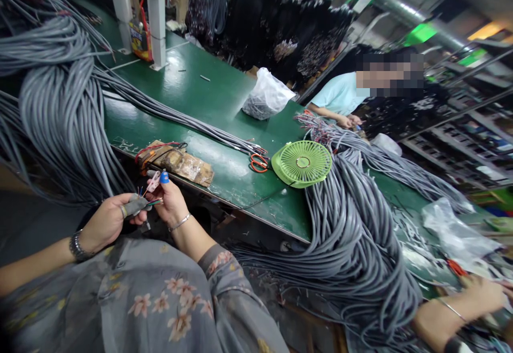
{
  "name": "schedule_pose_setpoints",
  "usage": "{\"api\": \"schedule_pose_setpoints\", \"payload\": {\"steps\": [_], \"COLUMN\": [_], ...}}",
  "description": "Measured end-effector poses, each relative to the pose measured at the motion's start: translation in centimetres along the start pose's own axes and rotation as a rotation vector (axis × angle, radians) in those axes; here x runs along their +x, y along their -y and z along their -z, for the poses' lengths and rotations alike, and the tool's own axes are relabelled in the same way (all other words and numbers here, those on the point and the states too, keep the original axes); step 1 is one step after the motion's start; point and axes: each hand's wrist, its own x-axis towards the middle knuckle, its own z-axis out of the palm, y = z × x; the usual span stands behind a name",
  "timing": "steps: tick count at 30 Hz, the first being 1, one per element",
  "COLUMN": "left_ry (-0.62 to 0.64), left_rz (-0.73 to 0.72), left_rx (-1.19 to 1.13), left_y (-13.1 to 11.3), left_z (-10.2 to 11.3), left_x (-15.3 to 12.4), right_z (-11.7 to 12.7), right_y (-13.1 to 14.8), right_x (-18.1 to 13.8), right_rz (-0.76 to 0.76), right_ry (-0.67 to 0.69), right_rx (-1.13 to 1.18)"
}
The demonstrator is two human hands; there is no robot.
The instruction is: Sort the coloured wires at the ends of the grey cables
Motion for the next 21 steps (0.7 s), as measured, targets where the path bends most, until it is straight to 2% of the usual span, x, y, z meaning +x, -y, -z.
{"api": "schedule_pose_setpoints", "payload": {"steps": [9, 13, 17, 21], "left_ry": [0.001, -0.050, -0.141, -0.149], "left_rz": [0.022, 0.008, -0.006, -0.051], "left_rx": [0.000, -0.027, -0.082, -0.063], "left_y": [-0.4, -0.5, -0.4, 0.0], "left_z": [-0.1, 0.1, 0.1, 0.0], "left_x": [-0.3, -0.9, -1.0, -0.8], "right_z": [0.0, -0.1, -0.3, -0.3], "right_y": [0.3, 0.9, 1.0, 0.9], "right_x": [-0.5, -0.8, -1.0, -1.0], "right_rz": [-0.043, -0.076, -0.044, -0.019], "right_ry": [0.041, 0.098, 0.054, 0.032], "right_rx": [0.003, -0.024, -0.062, -0.088]}}
